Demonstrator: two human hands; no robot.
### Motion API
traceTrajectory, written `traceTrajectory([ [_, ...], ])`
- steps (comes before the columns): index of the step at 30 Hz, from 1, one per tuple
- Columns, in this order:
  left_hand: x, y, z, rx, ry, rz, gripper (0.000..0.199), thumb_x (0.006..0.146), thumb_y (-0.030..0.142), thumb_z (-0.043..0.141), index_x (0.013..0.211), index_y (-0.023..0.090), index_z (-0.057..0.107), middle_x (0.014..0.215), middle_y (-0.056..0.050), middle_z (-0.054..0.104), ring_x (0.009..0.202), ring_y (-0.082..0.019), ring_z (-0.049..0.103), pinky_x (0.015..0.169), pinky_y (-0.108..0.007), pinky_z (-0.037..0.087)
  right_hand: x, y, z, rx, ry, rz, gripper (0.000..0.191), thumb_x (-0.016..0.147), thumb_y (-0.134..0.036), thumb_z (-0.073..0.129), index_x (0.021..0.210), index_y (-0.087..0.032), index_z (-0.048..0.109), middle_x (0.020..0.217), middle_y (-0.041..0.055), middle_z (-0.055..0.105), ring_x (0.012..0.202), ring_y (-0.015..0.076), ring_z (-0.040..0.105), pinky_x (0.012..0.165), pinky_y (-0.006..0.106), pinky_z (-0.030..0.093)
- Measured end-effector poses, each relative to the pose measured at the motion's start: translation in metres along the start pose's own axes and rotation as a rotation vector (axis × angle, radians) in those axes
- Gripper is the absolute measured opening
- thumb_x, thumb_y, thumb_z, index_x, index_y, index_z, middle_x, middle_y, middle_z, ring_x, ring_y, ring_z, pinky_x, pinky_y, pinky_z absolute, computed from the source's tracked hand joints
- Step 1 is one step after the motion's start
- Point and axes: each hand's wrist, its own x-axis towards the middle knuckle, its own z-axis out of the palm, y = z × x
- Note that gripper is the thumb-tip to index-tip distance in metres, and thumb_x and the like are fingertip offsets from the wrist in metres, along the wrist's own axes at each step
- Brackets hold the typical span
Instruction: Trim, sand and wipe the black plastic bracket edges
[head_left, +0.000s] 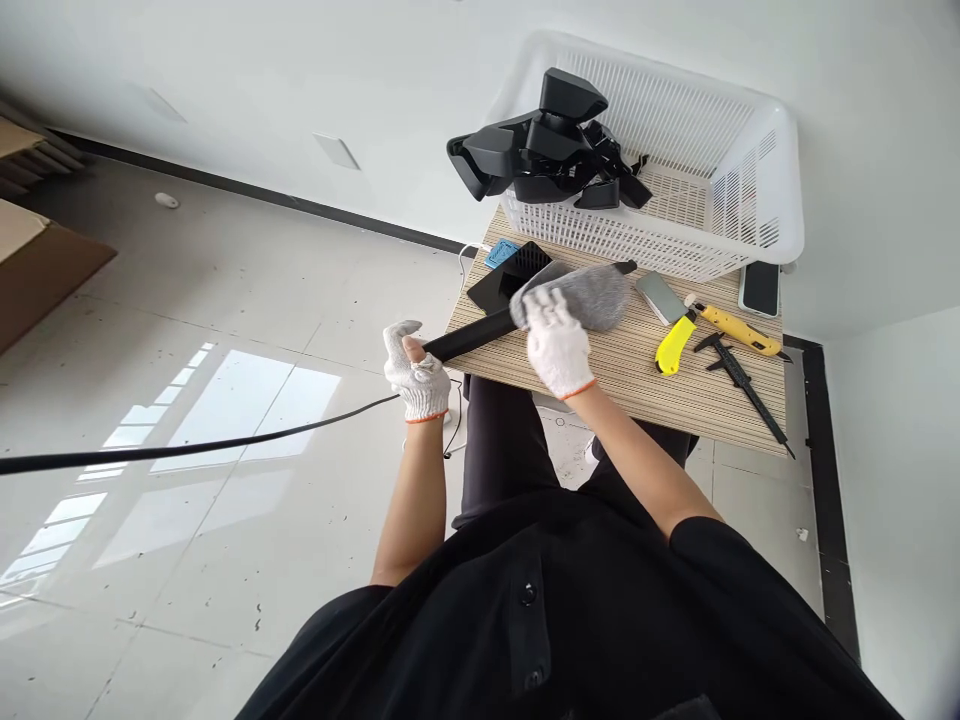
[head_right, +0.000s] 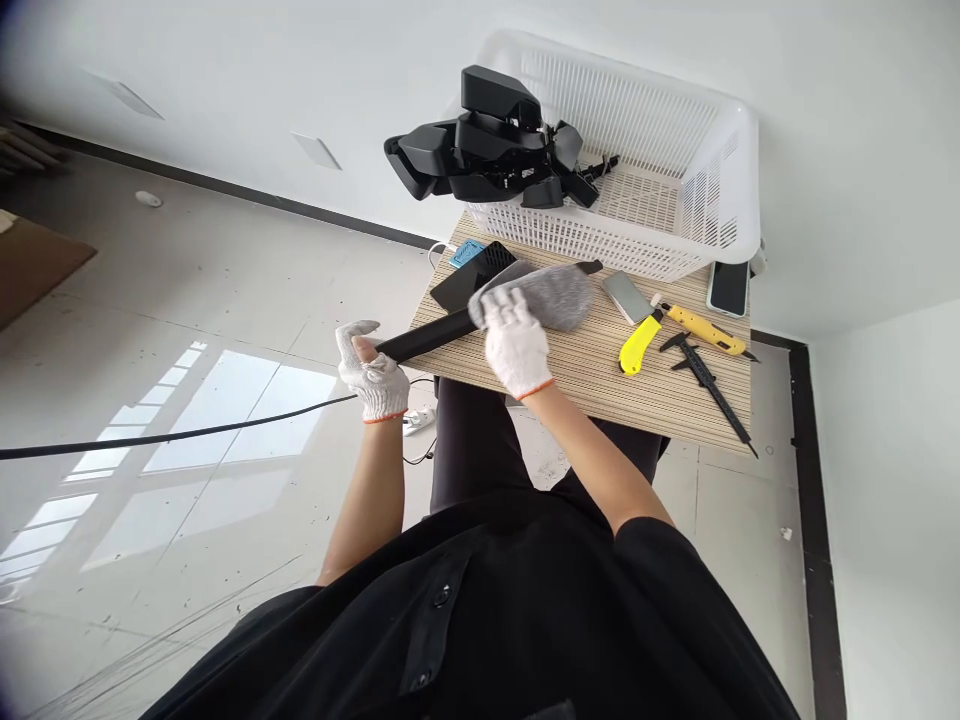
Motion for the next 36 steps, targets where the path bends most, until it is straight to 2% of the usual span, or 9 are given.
traceTrajectory([
  [4,0.001,0.0,0.001,-0.006,-0.005,-0.004,0.085,0.1,0.089,0.015,0.106,0.021,0.065,0.091,-0.008,0.063,0.074,-0.02,0.057,0.071,-0.035,0.048,0.007,0.014,-0.008,0.037,-0.117,-0.362,0.056,0.11,-0.017,0.038,0.162,-0.017,0.059,0.17,0.0057,0.051,0.164,0.0223,0.044,0.133,0.041,0.043],
  [7,0.001,-0.001,0.001,-0.028,-0.021,-0.009,0.084,0.101,0.087,0.014,0.108,0.02,0.065,0.096,-0.009,0.066,0.074,-0.019,0.057,0.071,-0.034,0.048,0.016,0.024,-0.012,-0.001,-0.074,-0.27,0.056,0.109,-0.016,0.038,0.161,-0.02,0.061,0.169,0.0045,0.053,0.163,0.0223,0.046,0.13,0.043,0.046],
  [14,-0.001,-0.005,0.001,-0.119,-0.02,0.0,0.08,0.102,0.086,0.023,0.11,0.02,0.067,0.09,-0.006,0.063,0.075,-0.019,0.058,0.074,-0.034,0.048,0.029,-0.037,0.002,0.033,-0.18,-0.689,0.057,0.113,-0.025,0.028,0.159,-0.022,0.062,0.174,0.0036,0.044,0.168,0.0244,0.037,0.122,0.043,0.048],
  [21,-0.004,-0.001,0.002,-0.13,0.004,-0.048,0.081,0.102,0.086,0.019,0.11,0.02,0.065,0.082,-0.002,0.057,0.07,-0.019,0.055,0.073,-0.035,0.047,0.041,0.03,-0.021,-0.056,-0.219,-0.542,0.053,0.112,-0.027,0.04,0.16,-0.031,0.061,0.173,-0.0031,0.048,0.165,0.0248,0.043,0.126,0.047,0.047],
  [23,-0.003,-0.004,0.006,-0.173,0.037,-0.06,0.079,0.102,0.086,0.022,0.107,0.02,0.065,0.077,-0.001,0.054,0.067,-0.018,0.053,0.071,-0.035,0.046,0.04,0.018,-0.021,-0.072,-0.209,-0.539,0.053,0.115,-0.03,0.036,0.162,-0.032,0.058,0.174,-0.0033,0.048,0.164,0.0241,0.045,0.127,0.046,0.045],
  [28,-0.002,-0.013,0.01,-0.196,0.056,-0.062,0.077,0.101,0.087,0.025,0.106,0.02,0.064,0.072,0.001,0.05,0.066,-0.018,0.054,0.071,-0.034,0.046,0.047,-0.031,-0.001,-0.011,-0.245,-0.807,0.048,0.115,-0.032,0.045,0.16,-0.031,0.061,0.174,-0.0011,0.05,0.161,0.024,0.047,0.131,0.043,0.04],
  [31,-0.004,-0.015,0.009,-0.142,0.039,-0.027,0.075,0.104,0.081,0.022,0.108,0.019,0.064,0.073,0.0,0.052,0.069,-0.019,0.056,0.074,-0.034,0.048,0.054,0.011,0.001,0.043,-0.197,-0.809,0.043,0.112,-0.023,0.051,0.15,-0.028,0.072,0.17,0.0043,0.056,0.157,0.0251,0.052,0.129,0.046,0.043],
  [34,-0.005,-0.014,0.008,-0.133,0.049,0.009,0.07,0.107,0.074,0.022,0.108,0.018,0.064,0.074,-0.001,0.054,0.069,-0.02,0.056,0.075,-0.035,0.048,0.053,0.065,-0.004,0.054,-0.13,-0.625,0.041,0.112,-0.027,0.054,0.148,-0.027,0.073,0.17,0.0057,0.055,0.157,0.0299,0.053,0.126,0.051,0.047],
  [36,-0.005,-0.014,0.009,-0.139,0.073,0.016,0.067,0.108,0.07,0.02,0.107,0.019,0.063,0.074,-0.001,0.053,0.069,-0.02,0.055,0.075,-0.035,0.048,0.05,0.068,-0.005,0.044,-0.124,-0.544,0.04,0.113,-0.029,0.053,0.147,-0.025,0.074,0.17,0.0069,0.056,0.157,0.0319,0.052,0.123,0.051,0.05],
])
